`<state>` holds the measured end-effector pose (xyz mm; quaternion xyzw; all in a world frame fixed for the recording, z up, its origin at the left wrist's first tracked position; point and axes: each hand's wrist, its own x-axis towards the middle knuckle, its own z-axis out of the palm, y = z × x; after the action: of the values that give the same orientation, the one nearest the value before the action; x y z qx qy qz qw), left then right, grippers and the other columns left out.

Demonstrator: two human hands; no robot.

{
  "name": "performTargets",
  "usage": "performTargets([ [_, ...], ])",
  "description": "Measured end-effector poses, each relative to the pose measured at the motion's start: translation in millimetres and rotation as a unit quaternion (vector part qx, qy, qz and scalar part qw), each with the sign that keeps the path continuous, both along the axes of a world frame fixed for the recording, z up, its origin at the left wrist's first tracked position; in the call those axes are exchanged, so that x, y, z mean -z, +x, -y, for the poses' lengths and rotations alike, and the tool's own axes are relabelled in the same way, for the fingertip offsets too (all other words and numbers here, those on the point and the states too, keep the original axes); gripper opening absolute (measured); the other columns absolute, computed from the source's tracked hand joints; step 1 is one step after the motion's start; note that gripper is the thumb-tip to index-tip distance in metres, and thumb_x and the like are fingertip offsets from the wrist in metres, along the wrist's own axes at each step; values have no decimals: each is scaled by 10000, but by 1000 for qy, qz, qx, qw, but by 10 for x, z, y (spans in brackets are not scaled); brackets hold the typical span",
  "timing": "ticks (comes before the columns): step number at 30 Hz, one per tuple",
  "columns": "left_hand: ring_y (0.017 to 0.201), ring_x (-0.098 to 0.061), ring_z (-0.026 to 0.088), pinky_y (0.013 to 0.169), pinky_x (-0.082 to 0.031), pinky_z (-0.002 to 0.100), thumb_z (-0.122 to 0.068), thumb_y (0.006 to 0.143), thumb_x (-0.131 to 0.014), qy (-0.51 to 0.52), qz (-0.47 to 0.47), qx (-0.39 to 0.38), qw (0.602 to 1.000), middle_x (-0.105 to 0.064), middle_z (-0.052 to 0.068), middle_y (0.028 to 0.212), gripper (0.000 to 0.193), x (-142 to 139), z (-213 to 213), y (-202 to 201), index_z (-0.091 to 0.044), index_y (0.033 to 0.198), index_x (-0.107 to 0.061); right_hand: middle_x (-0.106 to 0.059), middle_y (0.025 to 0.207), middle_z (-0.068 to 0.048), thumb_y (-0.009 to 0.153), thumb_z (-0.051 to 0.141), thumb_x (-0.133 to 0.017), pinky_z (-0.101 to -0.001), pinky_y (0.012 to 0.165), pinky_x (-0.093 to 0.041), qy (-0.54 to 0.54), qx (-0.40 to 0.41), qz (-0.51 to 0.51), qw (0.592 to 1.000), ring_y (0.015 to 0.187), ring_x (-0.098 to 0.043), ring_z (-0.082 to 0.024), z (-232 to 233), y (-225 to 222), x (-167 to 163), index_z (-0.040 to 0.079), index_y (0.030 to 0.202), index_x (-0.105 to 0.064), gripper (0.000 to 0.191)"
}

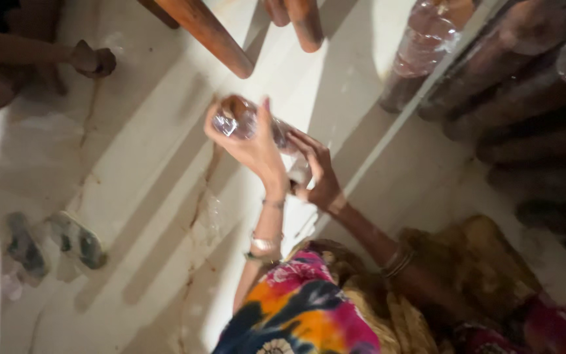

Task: The person wraps wooden cylindrical rollers with clear plastic film. They pick up each roller, wrap it with film from a roll, and place the wrapped roller on a nearby stack. The process is repeated for multiple rollers.

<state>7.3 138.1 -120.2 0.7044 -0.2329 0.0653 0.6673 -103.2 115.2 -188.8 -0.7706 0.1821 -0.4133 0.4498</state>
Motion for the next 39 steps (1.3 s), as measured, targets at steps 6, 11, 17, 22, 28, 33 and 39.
performTargets([
  [6, 1212, -600, 223, 1022, -542, 386, -75, 707, -908, 126, -5, 447, 885, -547, 125, 1402, 801, 168, -459, 739, 4, 1374, -471, -581, 1436, -193, 778, 200, -676, -412, 1134, -487, 211, -310, -99, 922, 1329, -579, -295, 1069, 168, 327, 75, 1541, -495, 794],
  [11, 1143, -660, 245, 1043, -575, 408, -60, 845, -896, -59, -117, 176, 976, -648, 164, 1308, 630, 466, -58, 539, 8, 1365, -547, -529, 1534, -172, 835, 212, -739, -458, 1213, -407, 1, -143, 28, 989, 1432, -498, -308, 584, 228, 389, 50, 1518, -479, 749],
  [17, 1175, -555, 286, 1012, -472, 418, -174, 671, -959, 115, 166, 210, 957, -580, 149, 1262, 876, 126, -41, 570, -20, 1398, -496, -481, 1539, -245, 767, 268, -767, -487, 1170, -365, 35, -46, -23, 998, 1419, -469, -372, 455, 518, 451, -2, 1544, -415, 894],
  [22, 1108, -686, 230, 976, -567, 357, -167, 823, -902, 215, -39, 383, 898, -707, 132, 1249, 569, 519, 152, 1138, -7, 1307, -647, -468, 1577, -196, 827, 274, -680, -430, 1179, -422, 321, -367, -80, 870, 1439, -499, -328, 1264, 742, 343, 38, 1565, -297, 864],
  [28, 1176, -606, 226, 1063, -488, 370, -113, 746, -948, 7, -31, 7, 999, -618, 179, 1303, 733, 678, 300, 371, 37, 1339, -544, -476, 1557, -216, 843, 266, -746, -476, 1195, -327, 35, 77, 15, 996, 1426, -450, -352, -29, 691, 403, 8, 1547, -400, 825],
  [33, 1298, -541, 235, 1100, -473, 395, -137, 770, -906, 20, -88, 210, 974, -465, 197, 1441, 846, 301, -9, 551, 5, 1448, -418, -584, 1481, -175, 782, 188, -707, -444, 1167, -400, 129, 52, -68, 988, 1309, -509, -339, 131, 808, 434, 63, 1545, -483, 805],
  [39, 1149, -686, 298, 1035, -554, 430, -223, 773, -913, 126, -191, 336, 914, -689, 247, 1332, 714, 533, -157, 941, 82, 1340, -605, -594, 1395, -195, 830, 234, -699, -448, 1105, -460, 467, -322, -16, 823, 1287, -568, -330, 693, 689, 408, 41, 1550, -439, 790],
])
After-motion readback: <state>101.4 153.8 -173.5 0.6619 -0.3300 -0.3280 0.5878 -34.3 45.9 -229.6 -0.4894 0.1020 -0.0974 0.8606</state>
